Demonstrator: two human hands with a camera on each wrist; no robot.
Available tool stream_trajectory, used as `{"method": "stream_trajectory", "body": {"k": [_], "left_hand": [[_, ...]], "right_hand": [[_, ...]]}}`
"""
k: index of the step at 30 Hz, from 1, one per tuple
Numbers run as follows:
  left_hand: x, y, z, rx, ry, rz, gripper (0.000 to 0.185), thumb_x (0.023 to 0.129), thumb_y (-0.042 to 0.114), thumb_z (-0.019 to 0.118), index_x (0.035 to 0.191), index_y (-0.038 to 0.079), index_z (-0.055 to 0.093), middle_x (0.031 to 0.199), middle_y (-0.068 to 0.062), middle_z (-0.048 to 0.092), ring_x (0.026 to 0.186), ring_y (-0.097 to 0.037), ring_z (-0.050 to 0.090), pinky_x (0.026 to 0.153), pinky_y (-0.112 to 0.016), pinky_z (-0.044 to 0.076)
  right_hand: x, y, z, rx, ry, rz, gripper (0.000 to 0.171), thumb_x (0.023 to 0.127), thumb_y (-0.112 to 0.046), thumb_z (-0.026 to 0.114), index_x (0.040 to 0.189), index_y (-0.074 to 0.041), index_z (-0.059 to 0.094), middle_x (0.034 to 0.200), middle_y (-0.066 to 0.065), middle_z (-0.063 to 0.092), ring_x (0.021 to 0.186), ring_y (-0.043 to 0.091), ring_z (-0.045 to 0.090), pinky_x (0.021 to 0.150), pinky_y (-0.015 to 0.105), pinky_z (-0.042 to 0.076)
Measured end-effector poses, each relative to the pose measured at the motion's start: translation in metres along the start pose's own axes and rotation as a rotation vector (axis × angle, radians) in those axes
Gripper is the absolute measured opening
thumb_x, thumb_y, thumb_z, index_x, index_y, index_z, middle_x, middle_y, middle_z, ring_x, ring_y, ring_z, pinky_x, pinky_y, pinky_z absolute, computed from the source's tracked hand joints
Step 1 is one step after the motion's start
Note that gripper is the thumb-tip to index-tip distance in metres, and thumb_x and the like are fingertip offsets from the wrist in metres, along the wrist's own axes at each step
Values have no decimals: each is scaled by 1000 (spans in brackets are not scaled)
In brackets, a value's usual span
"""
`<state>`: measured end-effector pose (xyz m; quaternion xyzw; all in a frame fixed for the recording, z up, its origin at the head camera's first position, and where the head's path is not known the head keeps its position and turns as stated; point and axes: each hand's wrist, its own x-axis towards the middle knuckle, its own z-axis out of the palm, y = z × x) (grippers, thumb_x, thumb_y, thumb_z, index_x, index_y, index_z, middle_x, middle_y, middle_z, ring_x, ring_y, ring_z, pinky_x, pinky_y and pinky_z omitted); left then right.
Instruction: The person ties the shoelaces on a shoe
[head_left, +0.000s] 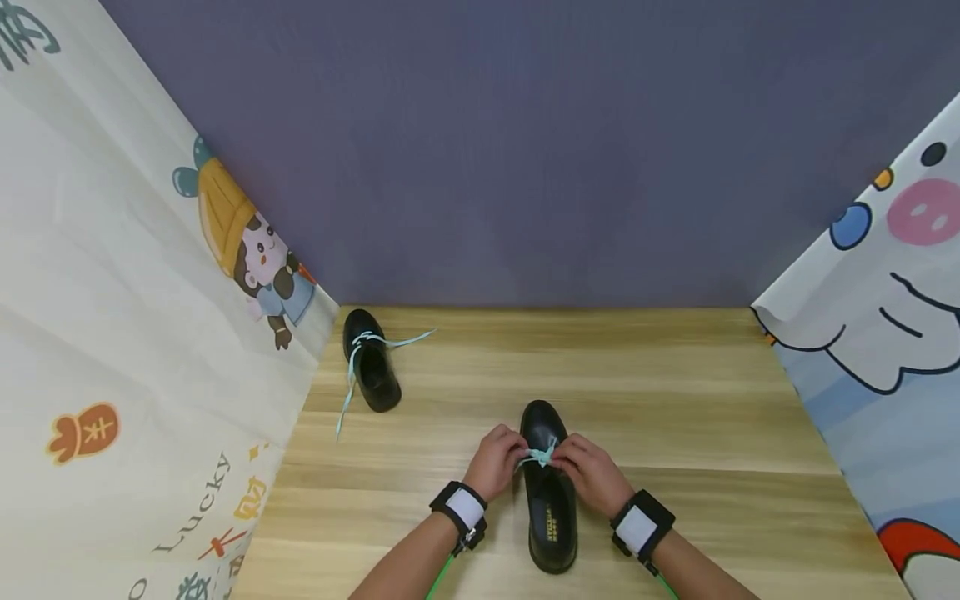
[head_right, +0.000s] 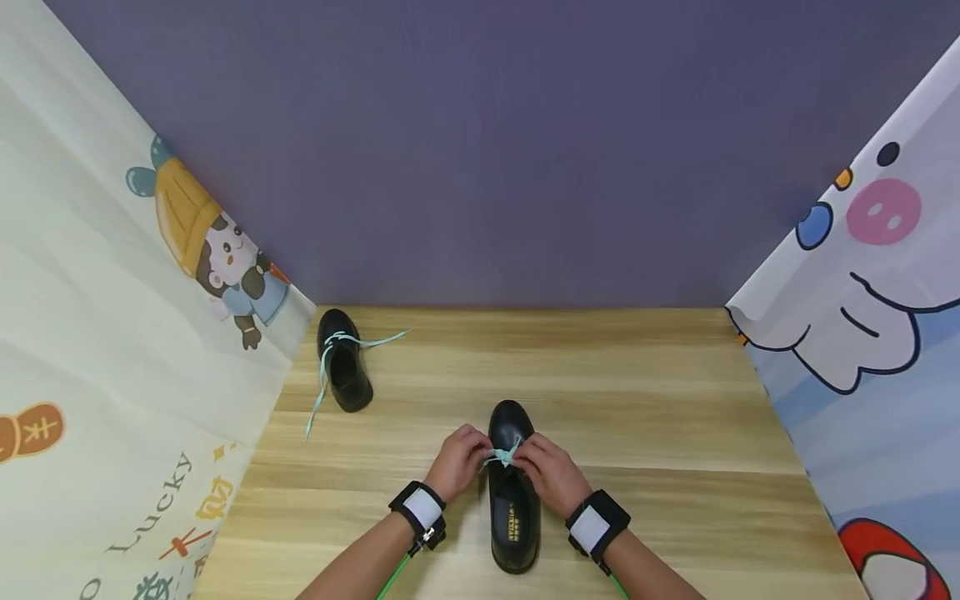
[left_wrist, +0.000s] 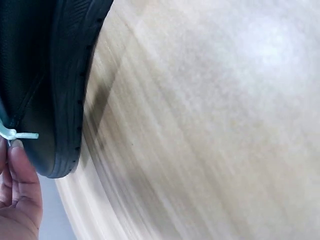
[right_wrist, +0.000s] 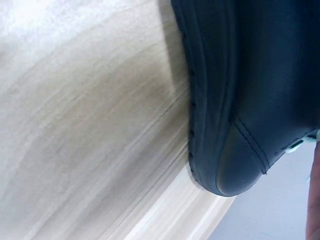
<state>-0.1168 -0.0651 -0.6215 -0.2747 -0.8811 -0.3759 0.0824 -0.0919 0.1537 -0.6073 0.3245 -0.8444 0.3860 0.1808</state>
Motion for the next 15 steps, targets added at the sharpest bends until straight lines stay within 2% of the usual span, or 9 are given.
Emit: {"method": "stream_trajectory", "body": {"k": [5,10,12,15], "left_hand": [[0,-2,0,32,20,5,5,92,8,71,88,10,67,83,1,60,77,-11,59,71,-23,50],[-1,-3,-1,59,48,8,8,89,5,72,87,8,66,80,0,61,75,-12,59,69,-24,50],[-2,-4,-1,66,68,5,10,87,4,73,84,8,65,78,0,61,74,-13,60,68,-24,50],[-3,-5,-1,73,91,-5,12,84,2,75,81,8,64,76,-1,62,73,-14,61,68,-26,51]], "right_hand": [[-1,1,-1,15,3,11,20,81,5,78,92,-8,69,92,-4,60,80,6,57,71,18,47],[-2,4,0,28,25,6,8,89,-1,72,90,-7,67,88,-3,59,75,6,55,68,16,45],[-3,4,0,23,31,6,9,89,0,72,89,-7,66,86,-3,58,73,5,54,67,15,44],[-4,5,0,8,29,16,20,83,10,74,88,-7,64,85,-3,56,72,4,53,65,13,43]]}}
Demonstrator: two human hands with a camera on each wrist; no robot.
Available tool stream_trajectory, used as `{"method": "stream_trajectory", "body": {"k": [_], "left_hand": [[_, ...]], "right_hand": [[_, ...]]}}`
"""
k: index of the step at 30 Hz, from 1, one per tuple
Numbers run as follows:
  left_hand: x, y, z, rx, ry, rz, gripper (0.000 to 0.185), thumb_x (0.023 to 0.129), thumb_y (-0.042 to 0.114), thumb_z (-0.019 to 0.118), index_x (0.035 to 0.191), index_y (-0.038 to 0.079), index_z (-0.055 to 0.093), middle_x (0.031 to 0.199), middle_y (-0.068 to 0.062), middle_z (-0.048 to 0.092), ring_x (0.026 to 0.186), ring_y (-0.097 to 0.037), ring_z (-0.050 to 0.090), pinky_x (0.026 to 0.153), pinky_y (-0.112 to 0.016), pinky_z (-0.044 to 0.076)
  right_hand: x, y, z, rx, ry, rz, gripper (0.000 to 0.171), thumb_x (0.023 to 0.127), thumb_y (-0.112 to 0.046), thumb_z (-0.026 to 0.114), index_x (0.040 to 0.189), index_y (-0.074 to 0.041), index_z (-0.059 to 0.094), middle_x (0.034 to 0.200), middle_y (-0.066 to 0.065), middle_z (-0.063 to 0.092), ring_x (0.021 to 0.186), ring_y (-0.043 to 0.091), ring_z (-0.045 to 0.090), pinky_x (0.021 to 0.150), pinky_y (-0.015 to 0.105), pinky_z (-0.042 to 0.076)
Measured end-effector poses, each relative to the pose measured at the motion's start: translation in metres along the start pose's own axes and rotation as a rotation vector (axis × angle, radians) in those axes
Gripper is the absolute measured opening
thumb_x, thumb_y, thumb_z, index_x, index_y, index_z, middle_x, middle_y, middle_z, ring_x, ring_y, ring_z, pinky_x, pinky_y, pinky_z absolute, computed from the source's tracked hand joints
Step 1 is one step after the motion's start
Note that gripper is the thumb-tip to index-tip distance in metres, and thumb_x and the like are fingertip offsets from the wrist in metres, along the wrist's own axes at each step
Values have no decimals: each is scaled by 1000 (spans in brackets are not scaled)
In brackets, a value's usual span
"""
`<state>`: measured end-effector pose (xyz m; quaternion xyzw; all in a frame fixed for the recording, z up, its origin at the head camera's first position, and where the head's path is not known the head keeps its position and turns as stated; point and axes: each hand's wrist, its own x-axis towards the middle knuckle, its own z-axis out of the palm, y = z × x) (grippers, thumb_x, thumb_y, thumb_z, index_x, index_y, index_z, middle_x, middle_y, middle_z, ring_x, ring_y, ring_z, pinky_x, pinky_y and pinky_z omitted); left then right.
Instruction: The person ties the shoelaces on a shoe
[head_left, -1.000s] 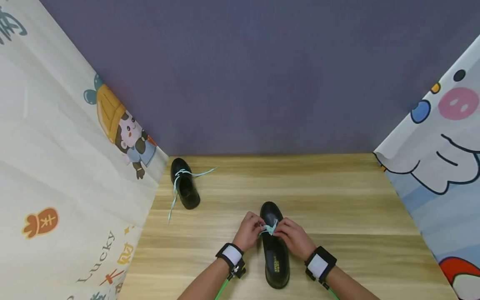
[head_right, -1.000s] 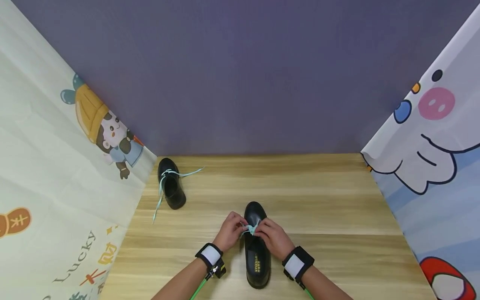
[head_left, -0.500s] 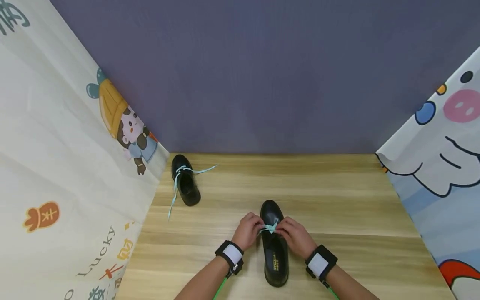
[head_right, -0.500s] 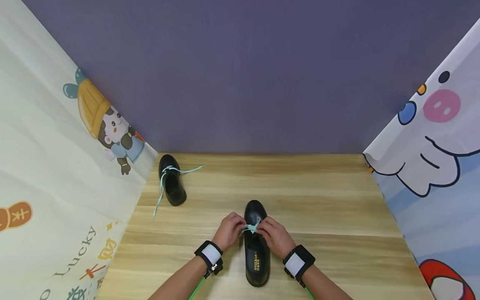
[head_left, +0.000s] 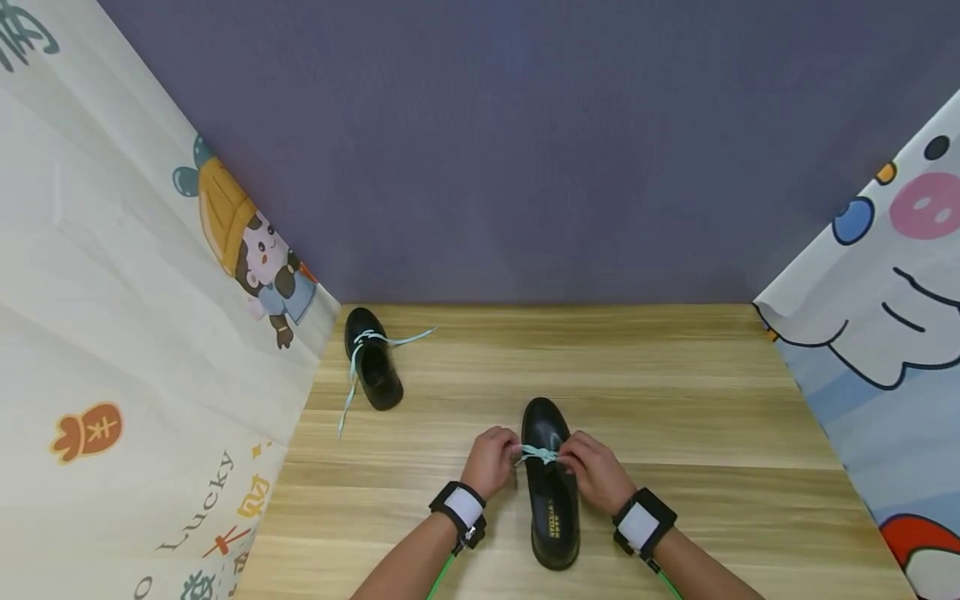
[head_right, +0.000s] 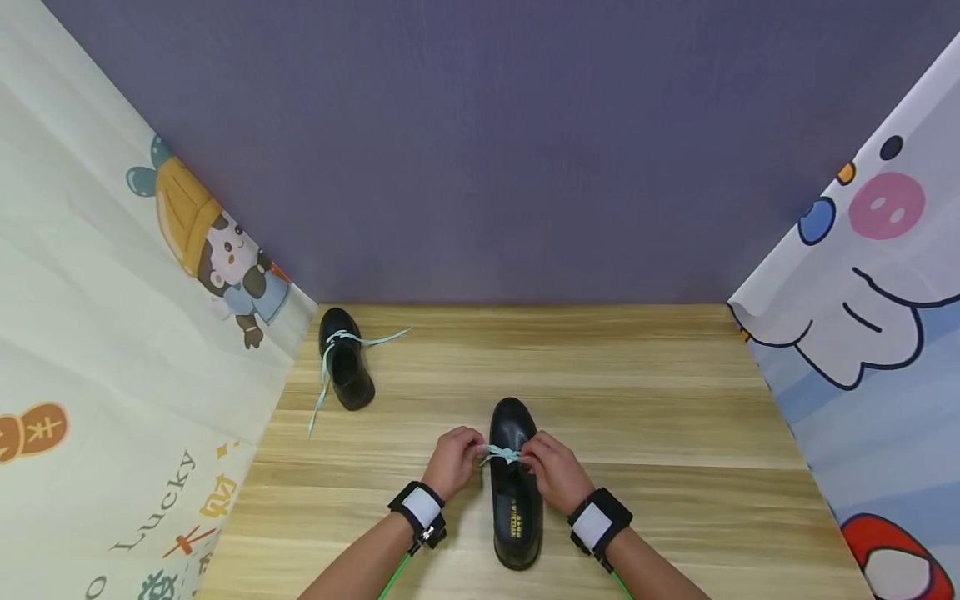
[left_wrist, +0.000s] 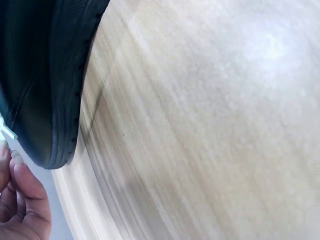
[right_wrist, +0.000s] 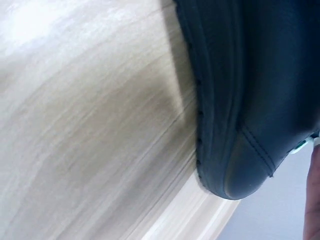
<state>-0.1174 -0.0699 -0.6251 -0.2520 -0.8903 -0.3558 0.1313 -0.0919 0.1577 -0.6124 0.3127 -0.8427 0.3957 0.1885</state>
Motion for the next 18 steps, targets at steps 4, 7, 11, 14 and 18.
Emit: {"method": "stream_trajectory", "body": {"k": [4,7,11,14,18], "left_hand": [[0,-1,1,-10,-4,-34,14,83,-2,74,79,6,64,76,-2,63,72,-15,61,68,-27,51],[1,1,2,-32,-34,-66,13,84,-5,72,81,5,65,77,-4,64,73,-15,61,68,-27,52],[-1,-1,1,-60,-58,-106,10,85,-4,72,83,4,67,79,-3,65,74,-14,61,68,-26,52],[-5,-4,-2,-97,-65,-129,8,86,1,74,83,5,68,79,-1,65,73,-11,60,67,-26,51],[-10,-9,-7,-171,-87,-154,4,88,7,75,87,6,71,85,-2,68,74,-10,60,66,-24,50]], "right_hand": [[-3,1,-2,-16,1,16,27,77,15,75,86,-7,63,83,-3,55,70,1,52,63,11,43],[-6,2,-5,-21,9,29,26,77,14,76,85,-7,63,82,-2,55,68,1,52,62,10,43],[-6,-1,-5,-21,-4,63,22,80,10,76,86,-7,64,81,-3,55,69,0,50,62,12,42],[-4,-5,-4,-34,-19,116,16,83,2,77,88,-9,67,83,-5,57,71,1,50,62,15,43],[-4,-14,0,-92,-46,250,17,87,-15,78,103,-10,72,91,-2,63,76,7,56,64,25,49]]}}
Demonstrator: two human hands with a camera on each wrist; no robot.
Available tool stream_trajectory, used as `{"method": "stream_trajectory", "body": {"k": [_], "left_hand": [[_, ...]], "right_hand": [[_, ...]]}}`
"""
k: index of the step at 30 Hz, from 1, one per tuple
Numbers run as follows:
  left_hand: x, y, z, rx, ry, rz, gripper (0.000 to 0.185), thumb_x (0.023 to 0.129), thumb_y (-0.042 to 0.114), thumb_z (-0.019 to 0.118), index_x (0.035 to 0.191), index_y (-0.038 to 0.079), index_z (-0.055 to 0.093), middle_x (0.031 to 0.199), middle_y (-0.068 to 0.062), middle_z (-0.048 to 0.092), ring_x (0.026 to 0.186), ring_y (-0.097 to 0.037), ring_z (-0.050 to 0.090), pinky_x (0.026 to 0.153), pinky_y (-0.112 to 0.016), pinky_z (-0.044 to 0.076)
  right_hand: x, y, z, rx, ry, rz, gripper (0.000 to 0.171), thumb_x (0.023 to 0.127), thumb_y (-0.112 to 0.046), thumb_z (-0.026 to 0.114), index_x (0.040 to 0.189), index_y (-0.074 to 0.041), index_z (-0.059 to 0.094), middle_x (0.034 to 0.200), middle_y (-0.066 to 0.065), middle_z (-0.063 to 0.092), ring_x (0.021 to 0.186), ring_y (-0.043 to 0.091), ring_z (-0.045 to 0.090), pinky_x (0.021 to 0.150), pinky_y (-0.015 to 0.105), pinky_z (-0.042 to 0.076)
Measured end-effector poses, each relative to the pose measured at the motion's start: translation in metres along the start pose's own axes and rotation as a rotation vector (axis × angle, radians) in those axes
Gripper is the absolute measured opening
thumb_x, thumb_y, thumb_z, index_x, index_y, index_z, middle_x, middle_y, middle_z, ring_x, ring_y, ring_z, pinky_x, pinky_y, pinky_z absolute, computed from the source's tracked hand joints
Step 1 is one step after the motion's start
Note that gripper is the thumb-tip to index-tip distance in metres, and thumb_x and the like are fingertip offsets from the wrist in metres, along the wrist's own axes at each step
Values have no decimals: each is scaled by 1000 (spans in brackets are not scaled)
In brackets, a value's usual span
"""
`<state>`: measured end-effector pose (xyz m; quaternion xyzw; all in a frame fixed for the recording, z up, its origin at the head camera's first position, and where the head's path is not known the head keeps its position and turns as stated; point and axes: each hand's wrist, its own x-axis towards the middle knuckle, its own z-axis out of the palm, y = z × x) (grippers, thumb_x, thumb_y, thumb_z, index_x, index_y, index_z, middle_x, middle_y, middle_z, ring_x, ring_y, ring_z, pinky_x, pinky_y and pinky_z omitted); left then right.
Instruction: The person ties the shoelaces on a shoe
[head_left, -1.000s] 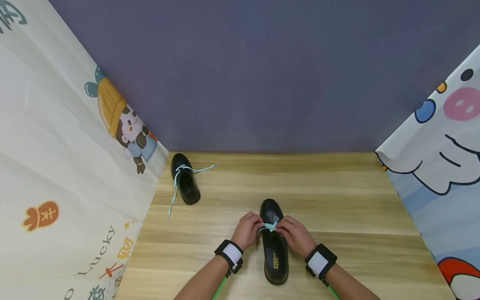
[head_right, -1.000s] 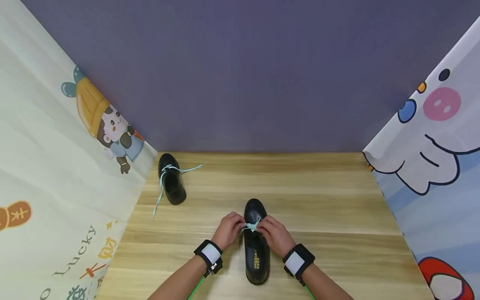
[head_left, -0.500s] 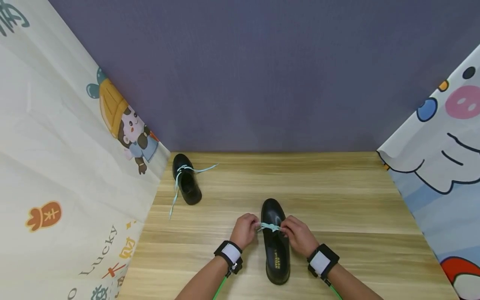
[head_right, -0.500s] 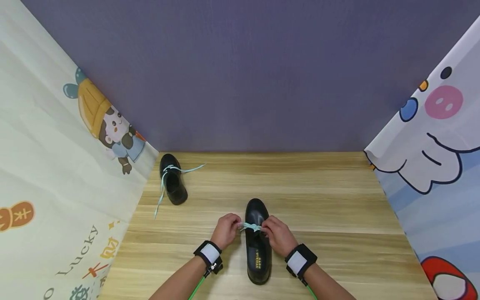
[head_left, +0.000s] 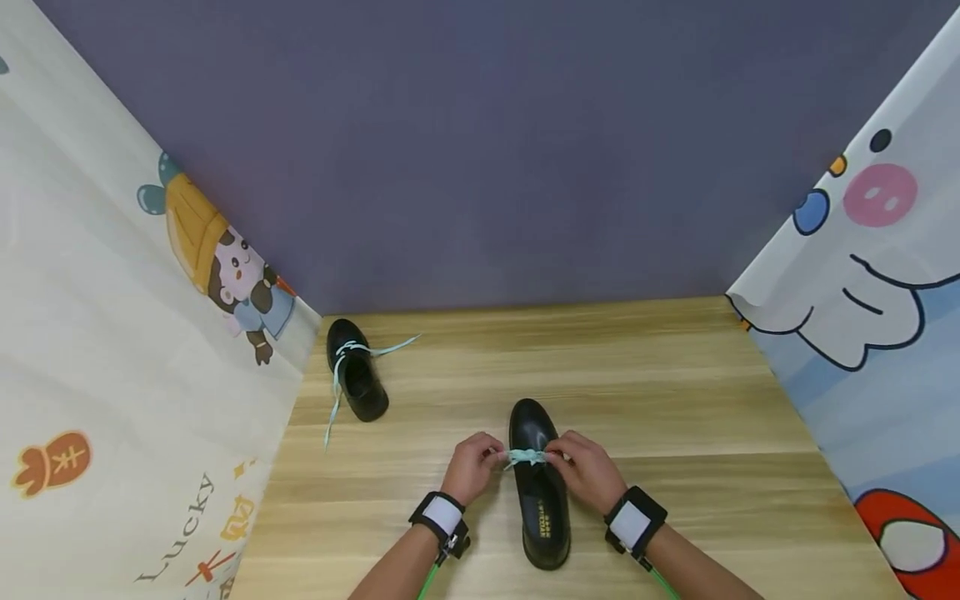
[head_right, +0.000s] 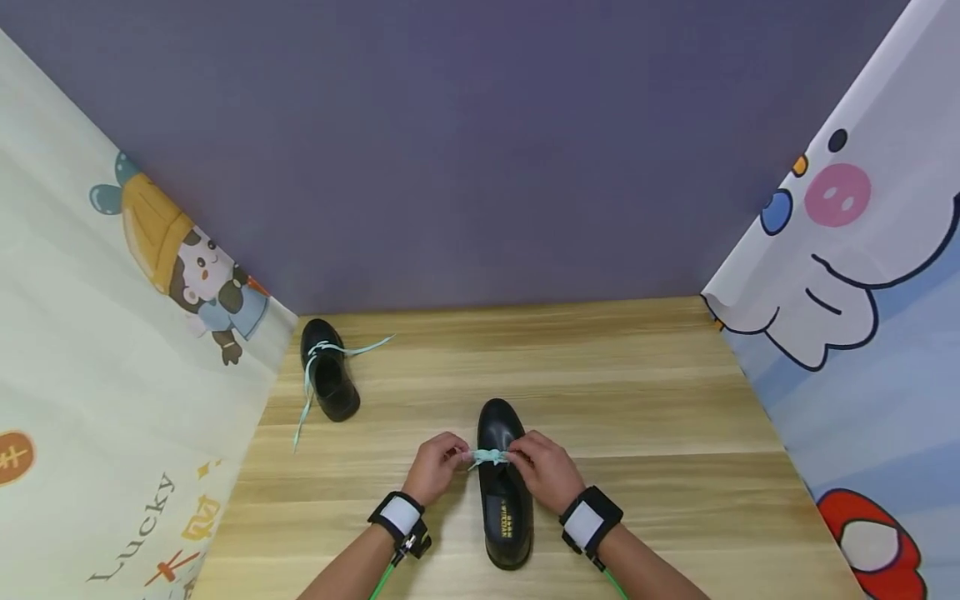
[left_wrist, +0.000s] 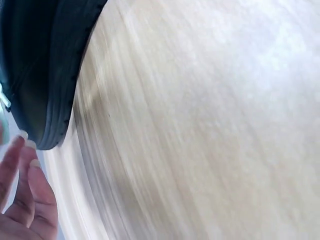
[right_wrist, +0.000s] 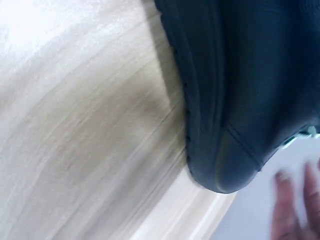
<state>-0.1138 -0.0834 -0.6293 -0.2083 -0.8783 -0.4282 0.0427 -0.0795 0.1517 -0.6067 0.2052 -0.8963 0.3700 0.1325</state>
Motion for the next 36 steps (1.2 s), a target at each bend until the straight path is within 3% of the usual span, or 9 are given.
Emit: {"method": "stream_trajectory", "body": {"k": [4,6,9,11,13,20,26,30,36], "left_hand": [[-2,-3,-7,-22,25,-31,10,94,12,70,98,4,74,105,-7,71,88,-18,67,76,-32,55],[-2,-3,-10,-5,47,-47,17,97,15,67,106,3,74,117,-12,70,102,-27,67,87,-41,54],[-1,-3,-14,51,64,-81,25,100,21,63,116,4,72,133,-17,63,120,-38,59,99,-52,47],[0,-4,-15,81,59,-104,30,100,23,62,123,5,70,141,-19,57,127,-42,53,103,-56,43],[0,-5,-15,113,50,-125,34,100,25,62,128,7,67,146,-20,51,131,-44,49,104,-58,41],[-7,-11,-13,231,42,-127,39,100,25,62,134,9,63,150,-23,46,130,-51,45,94,-69,42],[-8,-12,-14,273,41,-116,40,98,24,63,136,10,62,150,-19,48,132,-49,45,97,-69,40],[-7,-10,-16,270,34,-122,44,98,24,64,140,10,58,150,-19,47,134,-48,43,100,-68,38],[-7,-10,-19,254,31,-112,48,98,23,64,143,9,55,150,-20,47,134,-50,42,100,-69,37]], "right_hand": [[2,-17,6,-94,-122,131,58,91,-47,71,140,-19,58,123,15,59,100,28,63,76,43,55],[3,-26,9,-122,-193,160,73,89,-59,67,151,-26,45,139,23,48,119,44,56,80,52,55],[4,-38,15,-122,-248,160,83,85,-63,69,155,-30,38,153,28,33,131,62,38,78,58,55],[3,-43,20,-122,-269,156,84,83,-62,71,154,-29,40,157,28,28,133,68,26,75,60,55],[0,-46,25,-134,-285,148,84,82,-60,75,152,-26,44,158,28,25,132,71,23,71,60,56],[-11,-45,38,-255,-293,122,70,80,-47,81,141,-20,59,155,31,30,128,72,27,65,54,58],[-10,-41,37,-249,-278,147,65,79,-34,80,139,-21,60,149,30,37,129,71,29,61,58,56],[-7,-28,31,-236,-264,169,67,79,-30,80,141,-20,58,147,31,37,130,69,29,64,60,55],[1,3,12,-188,-188,197,67,80,-21,81,142,-13,57,147,36,34,128,72,29,83,65,51]]}}
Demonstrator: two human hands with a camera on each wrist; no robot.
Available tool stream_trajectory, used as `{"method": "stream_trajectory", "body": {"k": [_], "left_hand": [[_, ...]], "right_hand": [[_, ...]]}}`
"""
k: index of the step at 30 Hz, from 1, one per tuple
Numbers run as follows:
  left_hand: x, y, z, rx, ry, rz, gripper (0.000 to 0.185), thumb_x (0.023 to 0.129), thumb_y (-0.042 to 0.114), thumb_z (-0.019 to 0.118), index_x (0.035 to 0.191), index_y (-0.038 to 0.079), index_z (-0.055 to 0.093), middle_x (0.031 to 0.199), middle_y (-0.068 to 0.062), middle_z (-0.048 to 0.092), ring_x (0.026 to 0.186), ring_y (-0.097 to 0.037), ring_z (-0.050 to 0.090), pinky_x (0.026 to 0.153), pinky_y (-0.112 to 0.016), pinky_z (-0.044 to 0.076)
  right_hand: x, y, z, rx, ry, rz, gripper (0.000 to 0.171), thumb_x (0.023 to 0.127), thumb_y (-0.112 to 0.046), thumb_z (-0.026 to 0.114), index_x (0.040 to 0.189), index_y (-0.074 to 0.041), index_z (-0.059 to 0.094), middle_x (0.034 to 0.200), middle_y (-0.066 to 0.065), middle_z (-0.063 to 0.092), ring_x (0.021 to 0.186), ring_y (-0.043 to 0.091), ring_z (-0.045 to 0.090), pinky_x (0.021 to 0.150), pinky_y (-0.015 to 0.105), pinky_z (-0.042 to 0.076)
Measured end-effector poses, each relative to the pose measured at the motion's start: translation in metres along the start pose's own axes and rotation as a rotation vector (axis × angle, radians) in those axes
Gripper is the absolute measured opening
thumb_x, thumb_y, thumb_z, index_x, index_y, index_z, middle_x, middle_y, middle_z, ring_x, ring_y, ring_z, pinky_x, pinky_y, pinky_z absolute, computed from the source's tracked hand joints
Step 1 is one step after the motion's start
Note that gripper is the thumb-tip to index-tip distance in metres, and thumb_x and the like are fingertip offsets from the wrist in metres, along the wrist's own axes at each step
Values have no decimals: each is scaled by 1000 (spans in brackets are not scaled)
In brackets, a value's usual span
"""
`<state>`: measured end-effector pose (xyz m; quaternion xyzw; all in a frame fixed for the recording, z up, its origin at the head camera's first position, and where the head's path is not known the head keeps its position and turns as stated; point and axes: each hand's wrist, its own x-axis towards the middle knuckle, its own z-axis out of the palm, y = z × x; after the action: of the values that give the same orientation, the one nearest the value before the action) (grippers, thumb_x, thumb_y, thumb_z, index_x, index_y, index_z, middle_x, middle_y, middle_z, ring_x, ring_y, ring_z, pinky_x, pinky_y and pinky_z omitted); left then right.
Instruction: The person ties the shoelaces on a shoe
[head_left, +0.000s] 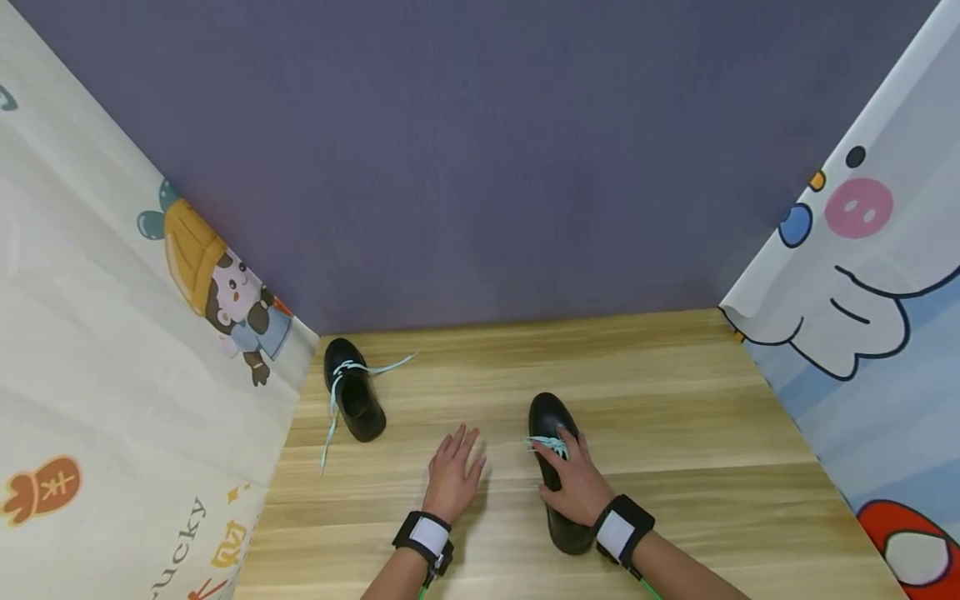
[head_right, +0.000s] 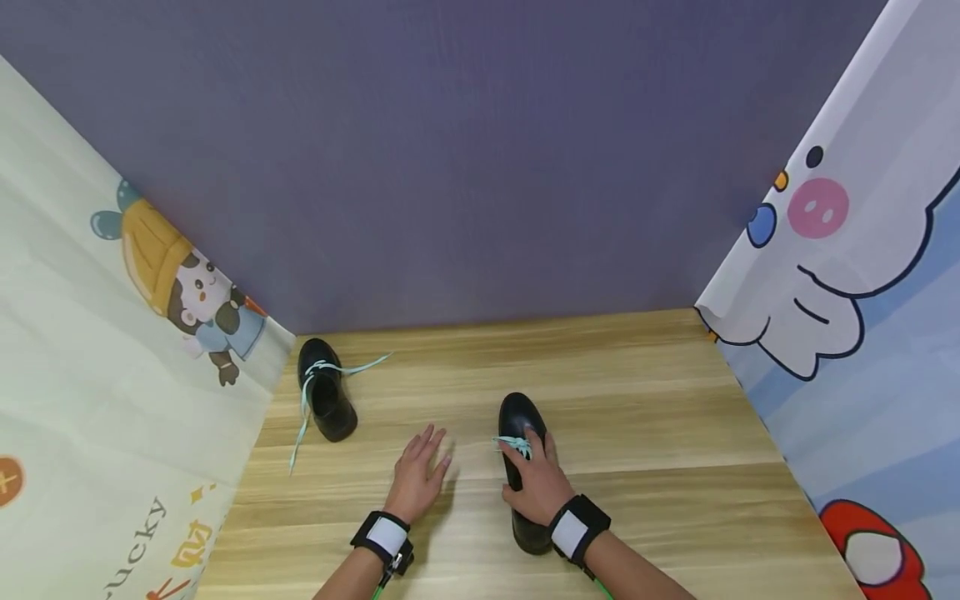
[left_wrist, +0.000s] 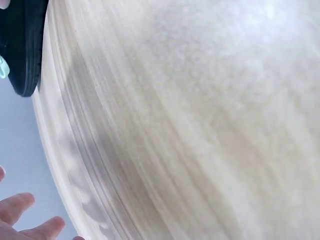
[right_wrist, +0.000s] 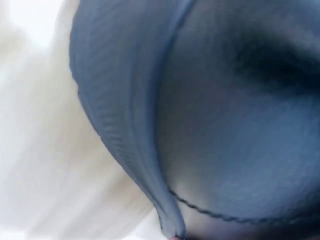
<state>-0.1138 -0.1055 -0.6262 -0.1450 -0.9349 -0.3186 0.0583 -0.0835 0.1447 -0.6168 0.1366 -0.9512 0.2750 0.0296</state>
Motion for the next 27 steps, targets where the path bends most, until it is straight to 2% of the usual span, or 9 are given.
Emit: {"method": "stream_trajectory", "body": {"k": [3,7,11,15,21,27], "left_hand": [[0,-2,-2,-2,2,3,49,98,22,64,144,8,54,150,-20,47,133,-50,43,98,-69,38],[-1,-4,-3,-1,-2,-6,50,98,21,64,146,9,51,151,-19,47,134,-48,43,98,-69,38],[-2,-6,-4,5,7,-6,51,98,19,64,146,9,50,150,-19,47,133,-48,44,97,-69,39],[-3,-9,-3,-2,25,1,52,96,17,66,146,9,51,149,-19,49,131,-49,45,96,-69,39],[-6,-9,-3,-6,14,-6,53,96,16,65,146,9,50,148,-20,49,130,-49,46,95,-70,39],[-7,-9,0,13,29,0,53,94,14,67,145,8,51,145,-21,52,128,-50,48,94,-70,40]], "right_hand": [[7,19,-7,11,13,4,71,81,-20,81,145,-12,53,146,37,33,127,71,32,88,65,49],[16,40,-20,35,-10,28,76,84,-19,80,151,-12,44,148,40,29,126,71,33,87,67,48],[24,56,-35,39,-34,70,76,88,-22,78,153,-12,40,149,43,26,121,66,43,84,65,50],[31,72,-48,-15,-34,98,74,90,-24,76,153,-10,39,146,46,28,112,61,54,83,62,52],[38,93,-63,-43,-8,119,69,90,-20,75,149,-5,43,142,49,32,109,61,55,85,64,50],[47,117,-75,-75,-4,154,67,92,-23,72,148,0,43,141,51,30,111,64,52,85,65,49]]}}
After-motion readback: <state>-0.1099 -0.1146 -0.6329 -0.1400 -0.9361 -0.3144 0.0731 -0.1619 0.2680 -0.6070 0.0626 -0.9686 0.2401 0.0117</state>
